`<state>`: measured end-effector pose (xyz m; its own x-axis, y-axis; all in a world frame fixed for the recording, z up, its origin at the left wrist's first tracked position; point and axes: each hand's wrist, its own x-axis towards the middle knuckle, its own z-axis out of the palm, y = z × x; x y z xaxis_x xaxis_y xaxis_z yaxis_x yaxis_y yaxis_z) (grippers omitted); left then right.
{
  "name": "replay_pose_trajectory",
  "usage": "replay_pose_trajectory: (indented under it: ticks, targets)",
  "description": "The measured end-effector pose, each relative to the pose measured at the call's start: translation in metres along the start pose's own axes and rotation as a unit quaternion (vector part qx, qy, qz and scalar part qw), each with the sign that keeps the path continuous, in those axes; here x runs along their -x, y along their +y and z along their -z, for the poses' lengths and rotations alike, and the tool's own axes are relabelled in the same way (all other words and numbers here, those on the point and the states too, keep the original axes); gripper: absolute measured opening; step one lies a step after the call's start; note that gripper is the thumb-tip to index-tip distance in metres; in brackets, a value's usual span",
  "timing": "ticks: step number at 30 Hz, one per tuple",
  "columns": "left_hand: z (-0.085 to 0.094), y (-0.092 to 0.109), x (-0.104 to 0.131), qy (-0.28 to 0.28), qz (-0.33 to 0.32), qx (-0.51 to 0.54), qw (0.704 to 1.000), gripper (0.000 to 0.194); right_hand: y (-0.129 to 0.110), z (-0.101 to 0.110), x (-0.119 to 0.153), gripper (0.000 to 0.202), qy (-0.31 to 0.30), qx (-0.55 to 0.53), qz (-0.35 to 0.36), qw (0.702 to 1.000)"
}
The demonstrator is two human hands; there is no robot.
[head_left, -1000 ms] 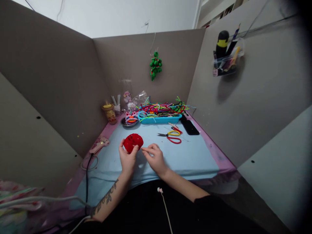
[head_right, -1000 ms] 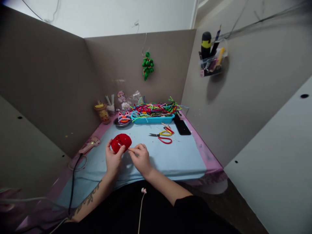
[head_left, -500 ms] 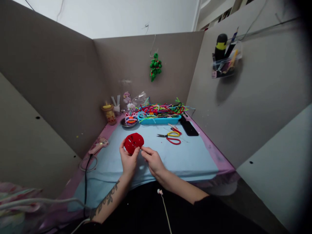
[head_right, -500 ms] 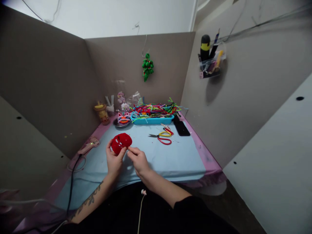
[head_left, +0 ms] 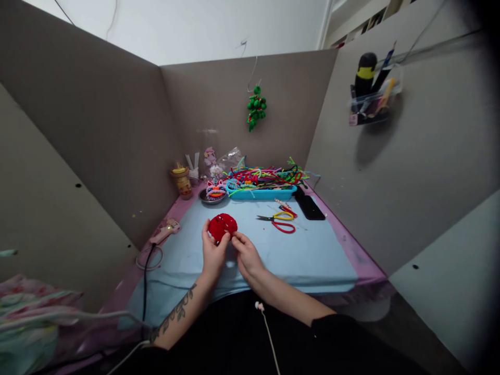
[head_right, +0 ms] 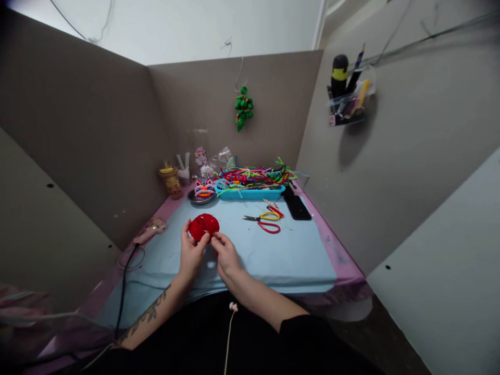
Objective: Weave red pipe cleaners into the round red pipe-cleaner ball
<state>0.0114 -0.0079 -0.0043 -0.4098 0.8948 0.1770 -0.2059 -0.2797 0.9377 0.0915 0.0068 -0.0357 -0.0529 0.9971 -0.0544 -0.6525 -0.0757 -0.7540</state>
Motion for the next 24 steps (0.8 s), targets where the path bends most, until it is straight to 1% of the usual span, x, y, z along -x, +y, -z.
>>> replay_pose_trajectory:
  ticks: [3, 7, 12, 15, 19, 24]
  targets:
    - [-0.001, -0.004, -0.003, 0.004, -0.005, 0.005, 1.000, 0.093, -0.001, -0.002, -0.002, 0.029, -0.001, -0.022, -0.017, 1.000]
    - [0.002, -0.009, -0.005, 0.002, 0.013, 0.001, 1.000, 0.094, -0.001, -0.003, -0.006, 0.029, 0.005, -0.040, -0.027, 0.999]
    - [0.004, -0.014, -0.003, 0.000, 0.027, -0.008, 1.000, 0.094, -0.001, -0.006, -0.011, 0.025, -0.021, -0.065, -0.060, 0.996]
    - [0.004, -0.016, -0.001, -0.003, 0.037, -0.004, 0.999, 0.096, 0.000, -0.007, -0.014, 0.023, -0.024, -0.080, -0.063, 0.994]
    - [0.003, -0.021, 0.002, -0.010, 0.020, 0.037, 0.999, 0.096, 0.001, -0.008, -0.020, 0.019, -0.012, -0.108, -0.063, 0.992]
    - [-0.002, -0.026, 0.007, -0.004, 0.014, 0.051, 0.999, 0.098, 0.001, -0.010, -0.026, 0.026, -0.023, -0.127, -0.072, 0.989]
